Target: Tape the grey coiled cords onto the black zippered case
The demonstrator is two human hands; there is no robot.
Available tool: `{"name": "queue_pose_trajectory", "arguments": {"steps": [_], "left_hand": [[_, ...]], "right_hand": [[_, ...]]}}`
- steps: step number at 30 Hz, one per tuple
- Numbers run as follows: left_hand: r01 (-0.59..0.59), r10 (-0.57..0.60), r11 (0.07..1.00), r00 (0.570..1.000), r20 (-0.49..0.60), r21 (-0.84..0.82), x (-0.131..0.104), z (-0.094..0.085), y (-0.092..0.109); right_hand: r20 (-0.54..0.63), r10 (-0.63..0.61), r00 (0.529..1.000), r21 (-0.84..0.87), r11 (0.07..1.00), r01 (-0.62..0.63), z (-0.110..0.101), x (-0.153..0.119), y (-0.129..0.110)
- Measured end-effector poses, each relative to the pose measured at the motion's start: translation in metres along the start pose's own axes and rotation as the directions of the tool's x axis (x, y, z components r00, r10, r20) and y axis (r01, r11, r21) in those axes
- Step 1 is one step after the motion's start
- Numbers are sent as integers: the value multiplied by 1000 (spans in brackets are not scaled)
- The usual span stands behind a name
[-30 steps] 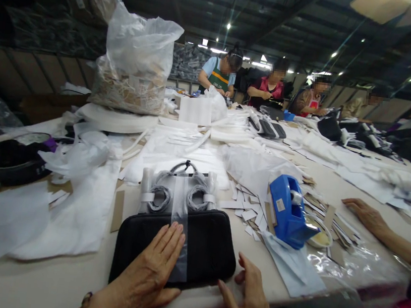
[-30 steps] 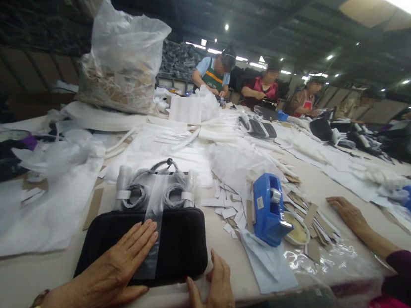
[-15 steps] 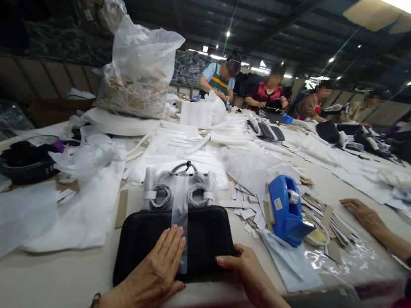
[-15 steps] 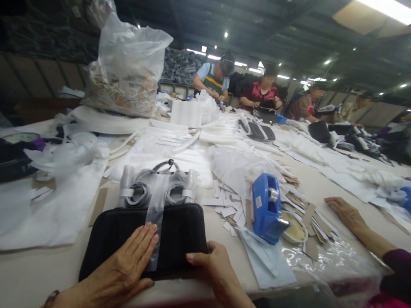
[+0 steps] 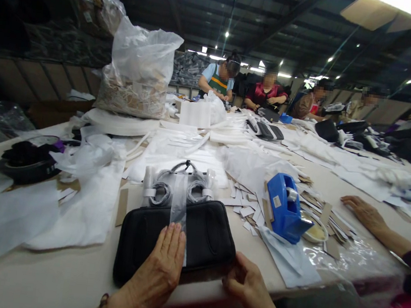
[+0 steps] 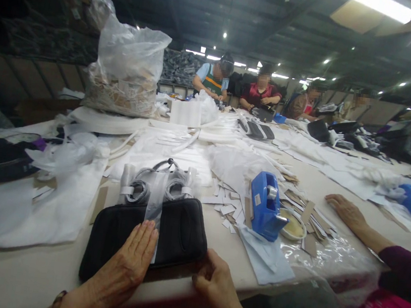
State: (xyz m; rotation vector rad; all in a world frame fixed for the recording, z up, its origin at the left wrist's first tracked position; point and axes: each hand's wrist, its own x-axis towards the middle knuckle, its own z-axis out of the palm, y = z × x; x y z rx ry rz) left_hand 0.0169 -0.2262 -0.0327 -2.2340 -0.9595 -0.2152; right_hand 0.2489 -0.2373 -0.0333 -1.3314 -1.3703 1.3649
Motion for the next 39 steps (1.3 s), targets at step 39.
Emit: {"name": "queue_pose_trajectory", "arguments": {"steps": [39], "left_hand": [[15, -10, 995, 999, 51, -96, -1, 15, 3]], "right_hand": [[242, -905, 349, -509, 188, 840, 93, 12, 20]]}}
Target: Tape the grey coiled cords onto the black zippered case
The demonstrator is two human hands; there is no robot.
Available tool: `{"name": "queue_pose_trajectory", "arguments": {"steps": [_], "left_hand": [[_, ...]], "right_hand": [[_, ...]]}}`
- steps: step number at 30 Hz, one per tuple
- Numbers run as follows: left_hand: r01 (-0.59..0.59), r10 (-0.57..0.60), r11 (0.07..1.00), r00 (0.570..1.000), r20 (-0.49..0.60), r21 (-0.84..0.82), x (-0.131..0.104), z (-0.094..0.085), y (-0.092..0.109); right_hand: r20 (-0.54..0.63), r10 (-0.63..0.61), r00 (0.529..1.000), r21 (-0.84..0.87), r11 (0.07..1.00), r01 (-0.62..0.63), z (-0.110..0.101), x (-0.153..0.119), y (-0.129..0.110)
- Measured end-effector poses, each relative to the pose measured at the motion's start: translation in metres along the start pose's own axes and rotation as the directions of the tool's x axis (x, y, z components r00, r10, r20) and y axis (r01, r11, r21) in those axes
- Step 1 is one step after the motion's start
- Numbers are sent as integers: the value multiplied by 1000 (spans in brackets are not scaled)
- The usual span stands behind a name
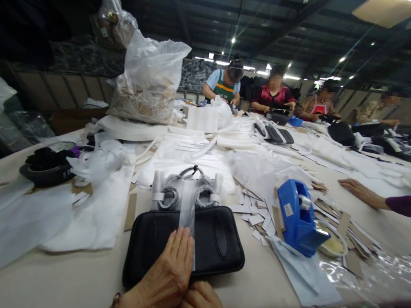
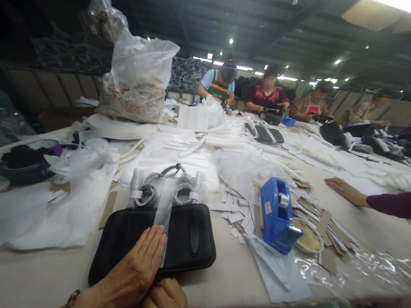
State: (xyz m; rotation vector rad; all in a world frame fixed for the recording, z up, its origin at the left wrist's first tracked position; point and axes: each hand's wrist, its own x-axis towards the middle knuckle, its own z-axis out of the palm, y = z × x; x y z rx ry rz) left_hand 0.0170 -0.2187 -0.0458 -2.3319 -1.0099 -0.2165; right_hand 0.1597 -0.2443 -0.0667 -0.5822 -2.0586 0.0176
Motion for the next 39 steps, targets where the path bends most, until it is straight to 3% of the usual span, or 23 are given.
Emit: {"name": "queue_pose_trajectory", "arguments": {"steps": [5, 13, 18, 22, 28, 34, 39], "left_hand": [[-38, 39, 998, 999, -20, 53, 2, -7, -1], [-65, 68, 993, 997, -35, 97, 2, -5, -1], [-51, 52, 999, 995, -80, 13, -1, -3, -5], [-109, 105, 988, 994, -44, -112, -6, -7, -14], [-102, 109, 910, 994, -5, -402, -21, -10, -26], [-129, 107, 910, 991, -76, -393, -27, -7, -26], [-144, 123, 920, 989, -79, -365, -23, -11, -26]], "right_hand": [[-26, -13, 1000, -36, 999, 12, 1, -2, -5], [55, -83, 995, -37, 996, 85, -21, 19, -5], [118, -205, 972, -90, 972, 216, -30, 29, 4], [209, -182, 961, -97, 974, 205, -36, 35, 8], [157, -170, 973, -136, 972, 192, -35, 33, 4], [193, -111, 975, -119, 984, 135, -26, 20, -5], [191, -151, 970, -149, 972, 181, -19, 20, -10]]}}
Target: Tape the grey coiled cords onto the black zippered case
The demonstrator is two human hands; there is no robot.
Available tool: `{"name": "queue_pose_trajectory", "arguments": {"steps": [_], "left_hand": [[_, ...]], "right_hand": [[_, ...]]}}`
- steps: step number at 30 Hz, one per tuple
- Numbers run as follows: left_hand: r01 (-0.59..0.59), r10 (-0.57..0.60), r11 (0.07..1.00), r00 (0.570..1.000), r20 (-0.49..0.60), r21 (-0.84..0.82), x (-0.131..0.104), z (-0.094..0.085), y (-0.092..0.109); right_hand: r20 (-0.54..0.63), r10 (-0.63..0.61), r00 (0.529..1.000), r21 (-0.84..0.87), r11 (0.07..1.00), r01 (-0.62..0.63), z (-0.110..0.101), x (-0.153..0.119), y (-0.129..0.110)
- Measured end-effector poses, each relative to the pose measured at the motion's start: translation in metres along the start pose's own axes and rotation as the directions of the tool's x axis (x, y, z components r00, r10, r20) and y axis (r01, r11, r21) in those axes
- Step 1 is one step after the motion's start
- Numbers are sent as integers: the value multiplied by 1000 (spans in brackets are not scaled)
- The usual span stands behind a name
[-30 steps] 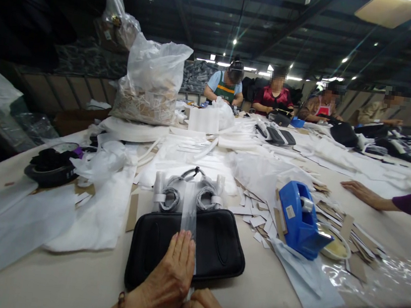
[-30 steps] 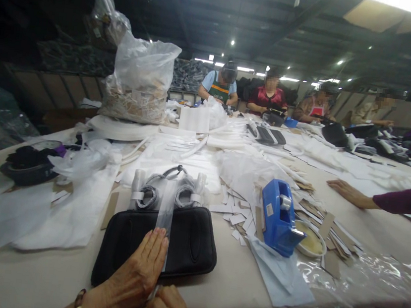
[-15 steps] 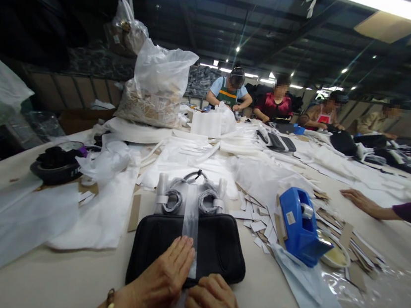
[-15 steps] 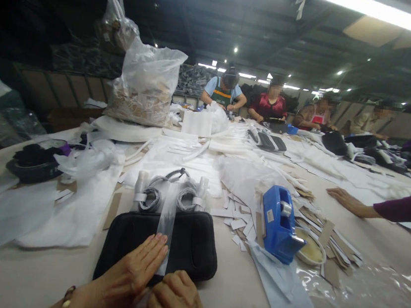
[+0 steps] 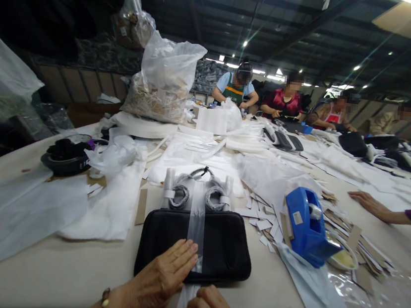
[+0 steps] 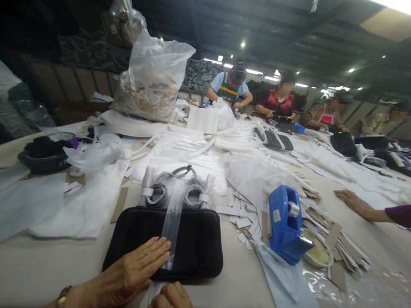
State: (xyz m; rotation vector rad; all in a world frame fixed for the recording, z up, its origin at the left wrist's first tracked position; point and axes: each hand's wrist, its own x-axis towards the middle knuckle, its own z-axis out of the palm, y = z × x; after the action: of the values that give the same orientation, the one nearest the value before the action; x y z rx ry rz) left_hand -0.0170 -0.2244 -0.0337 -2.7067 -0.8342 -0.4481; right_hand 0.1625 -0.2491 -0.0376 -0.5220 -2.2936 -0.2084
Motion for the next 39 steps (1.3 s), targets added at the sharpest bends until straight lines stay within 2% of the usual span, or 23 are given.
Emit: {"name": "queue_pose_trajectory", "arguments": {"steps": [4, 10, 14, 18, 25, 30, 34, 39], "left_hand": [[-19, 19, 1000, 1000, -21, 25, 0, 0, 0], [-7, 7, 1000, 1000, -8, -29, -3, 2, -3], [-2, -2, 995, 999, -36, -100, -3, 3, -5], [35, -53, 987, 992, -113, -154, -1, 2, -5], [46, -96, 965, 978, -184, -259, -2, 2, -4], [49, -177, 941, 914, -364, -334, -5, 11, -1], [41, -167, 939, 922, -349, -341, -6, 7, -1], [60, -209, 926, 904, -373, -373, -3, -2, -1]], "right_hand": [[-47, -2, 999, -19, 1000, 1, 3, 2, -5], [6, -20, 1000, 74, 997, 20, -9, 15, 6], [63, 55, 997, 276, 959, -70, -17, 28, 24], [45, 174, 984, 380, 908, -177, -10, 32, 40], [108, 343, 933, 365, 859, -358, 12, 25, 54], [93, 389, 917, 273, 876, -399, 22, 18, 51], [74, 457, 886, 210, 862, -462, 27, 14, 48], [61, 493, 868, 209, 844, -494, 31, 12, 46]]}}
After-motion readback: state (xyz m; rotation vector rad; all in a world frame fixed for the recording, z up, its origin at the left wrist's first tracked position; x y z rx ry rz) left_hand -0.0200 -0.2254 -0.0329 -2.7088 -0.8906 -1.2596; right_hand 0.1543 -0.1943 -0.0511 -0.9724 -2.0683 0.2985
